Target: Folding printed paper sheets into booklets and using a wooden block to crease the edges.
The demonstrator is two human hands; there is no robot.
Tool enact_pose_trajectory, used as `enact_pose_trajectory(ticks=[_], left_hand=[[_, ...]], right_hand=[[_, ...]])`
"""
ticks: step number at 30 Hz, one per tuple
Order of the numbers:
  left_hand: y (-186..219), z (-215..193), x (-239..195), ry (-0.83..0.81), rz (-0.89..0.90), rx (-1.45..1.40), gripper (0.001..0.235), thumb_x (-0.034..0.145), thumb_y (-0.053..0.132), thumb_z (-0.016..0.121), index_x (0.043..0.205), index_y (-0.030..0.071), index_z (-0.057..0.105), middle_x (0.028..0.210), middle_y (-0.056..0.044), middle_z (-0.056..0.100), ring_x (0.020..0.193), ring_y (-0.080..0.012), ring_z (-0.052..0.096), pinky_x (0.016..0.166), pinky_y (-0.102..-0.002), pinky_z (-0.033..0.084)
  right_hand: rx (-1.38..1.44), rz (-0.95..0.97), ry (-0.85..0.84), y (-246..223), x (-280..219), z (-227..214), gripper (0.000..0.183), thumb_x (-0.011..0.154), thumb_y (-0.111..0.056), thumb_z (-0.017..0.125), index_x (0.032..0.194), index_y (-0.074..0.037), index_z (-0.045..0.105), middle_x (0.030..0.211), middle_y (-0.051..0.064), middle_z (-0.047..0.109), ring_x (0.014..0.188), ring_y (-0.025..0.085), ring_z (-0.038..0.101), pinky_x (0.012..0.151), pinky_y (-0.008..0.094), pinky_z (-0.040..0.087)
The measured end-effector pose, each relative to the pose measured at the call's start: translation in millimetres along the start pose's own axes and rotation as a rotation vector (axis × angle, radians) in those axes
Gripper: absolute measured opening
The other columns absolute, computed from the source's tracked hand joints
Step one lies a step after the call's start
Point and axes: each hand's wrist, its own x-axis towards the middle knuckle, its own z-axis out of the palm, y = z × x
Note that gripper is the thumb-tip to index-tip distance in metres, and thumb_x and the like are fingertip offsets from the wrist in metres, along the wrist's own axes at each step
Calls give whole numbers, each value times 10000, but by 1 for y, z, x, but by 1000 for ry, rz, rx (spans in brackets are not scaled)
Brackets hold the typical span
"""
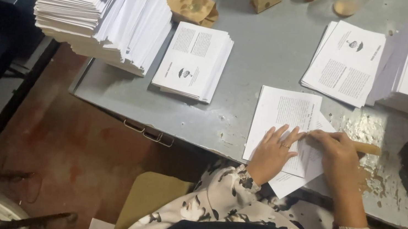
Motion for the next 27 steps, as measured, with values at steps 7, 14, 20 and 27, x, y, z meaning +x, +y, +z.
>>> enact_pose_trajectory(ticks=[7, 14, 20, 27], left_hand=[[1, -1, 0, 24, 30, 27, 633, 1048, 247, 512, 1607, 61, 282, 1467, -154, 566, 1478, -386, 417, 1251, -590, 255], [-1, 1, -3, 18, 26, 35, 639, 1038, 252, 538, 1612, 124, 287, 1523, -124, 517, 1477, -383, 418, 1249, -595, 266], [-3, 4, -2, 45, 59, 43, 689, 987, 282, 614, 1595, 127, 331, 1530, -130, 510, 1460, -408, 430, 1232, -615, 293], [-6, 10, -3, 36, 48, 73, 646, 977, 295, 628, 1542, 81, 400, 1441, -140, 589, 1438, -381, 463, 1221, -587, 310]], right_hand=[[100, 40, -182, -6, -15, -16, 292, 1011, -198, 580, 1117, -429, 723, 1081, 65, 649, 950, 311, 727, 812, 395, 601], [337, -129, -114, -58, -58, -58, 247, 895, -14, 610, 889, -175, 797, 796, 172, 718, 781, 420, 702, 737, 482, 572], [87, -120, 237, -8, -42, 5, 279, 993, -31, 627, 1047, -247, 795, 875, 9, 716, 860, 223, 674, 835, 348, 535], [-14, -38, 290, 20, -3, 51, 190, 1029, -131, 643, 1043, -266, 775, 915, 36, 656, 854, 244, 667, 811, 340, 551]])
